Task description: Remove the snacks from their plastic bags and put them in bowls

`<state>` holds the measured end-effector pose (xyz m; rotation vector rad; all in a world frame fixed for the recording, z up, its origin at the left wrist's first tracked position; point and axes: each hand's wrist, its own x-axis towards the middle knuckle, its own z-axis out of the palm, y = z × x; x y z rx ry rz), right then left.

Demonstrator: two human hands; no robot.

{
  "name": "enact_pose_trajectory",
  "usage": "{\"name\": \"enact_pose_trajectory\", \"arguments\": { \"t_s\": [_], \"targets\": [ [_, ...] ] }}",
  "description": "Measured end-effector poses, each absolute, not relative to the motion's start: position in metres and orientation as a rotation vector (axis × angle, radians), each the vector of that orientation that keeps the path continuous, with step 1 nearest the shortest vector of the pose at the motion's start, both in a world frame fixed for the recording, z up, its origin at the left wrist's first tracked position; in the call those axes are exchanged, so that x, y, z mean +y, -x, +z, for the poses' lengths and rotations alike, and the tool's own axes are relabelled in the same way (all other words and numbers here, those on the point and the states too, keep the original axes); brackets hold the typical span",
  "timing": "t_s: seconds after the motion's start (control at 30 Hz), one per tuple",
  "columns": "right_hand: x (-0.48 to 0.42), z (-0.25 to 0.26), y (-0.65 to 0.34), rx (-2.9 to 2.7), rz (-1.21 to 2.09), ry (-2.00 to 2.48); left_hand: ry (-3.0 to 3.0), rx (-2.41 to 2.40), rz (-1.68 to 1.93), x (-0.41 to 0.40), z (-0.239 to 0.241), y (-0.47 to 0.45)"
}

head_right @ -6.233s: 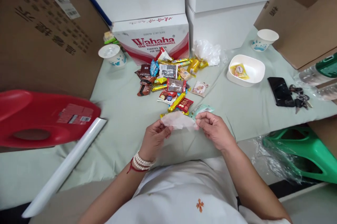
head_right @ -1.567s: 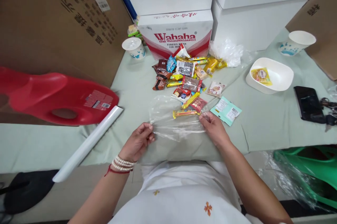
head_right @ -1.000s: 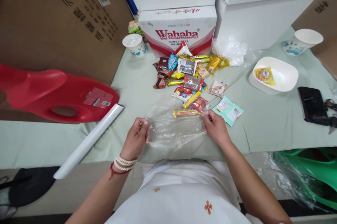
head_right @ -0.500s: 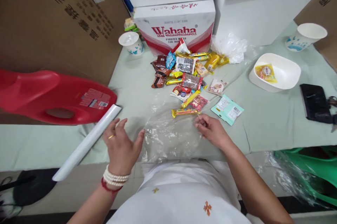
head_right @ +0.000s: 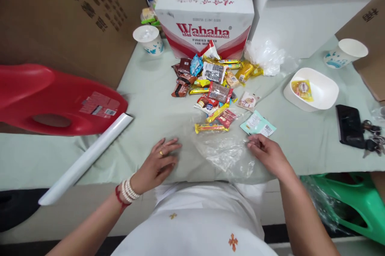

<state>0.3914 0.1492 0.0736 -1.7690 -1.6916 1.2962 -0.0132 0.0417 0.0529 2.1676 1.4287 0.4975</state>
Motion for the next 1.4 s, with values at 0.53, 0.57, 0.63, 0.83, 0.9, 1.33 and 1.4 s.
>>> {"name": "enact_pose_trajectory", "arguments": {
  "t_s": [0.53,0.57,0.63,0.83,0.9,1.33,1.4],
  "targets": [
    [0.130,0.082,-0.347,-2.278,0.748,1.534,-2.208,1.108,0.788,0.096,0.057,-0.093],
    [0.126,0.078,-0.348,-2.288,0.810,1.561,-2.199,1.104,0.775,0.104,0.054,-0.093],
    [0.119,0.072,-0.350,-2.254,0.905,1.614,-2.185,1.157,0.770,0.113,0.050,-0.091],
    [0.109,0.072,-0.331,-2.088,1.087,1.604,-1.678,1.701,1.108,0.091,0.069,-0.100],
    [0.107,0.073,-0.318,-2.042,1.175,1.548,-1.480,1.671,0.962,0.083,0.074,-0.110],
    [0.099,0.073,-0.326,-1.699,1.472,1.320,-1.143,1.388,0.769,0.100,0.058,-0.123],
    [0.104,0.076,-0.336,-1.806,1.208,1.378,-0.921,1.217,0.838,0.095,0.064,-0.106]
  ]
}}
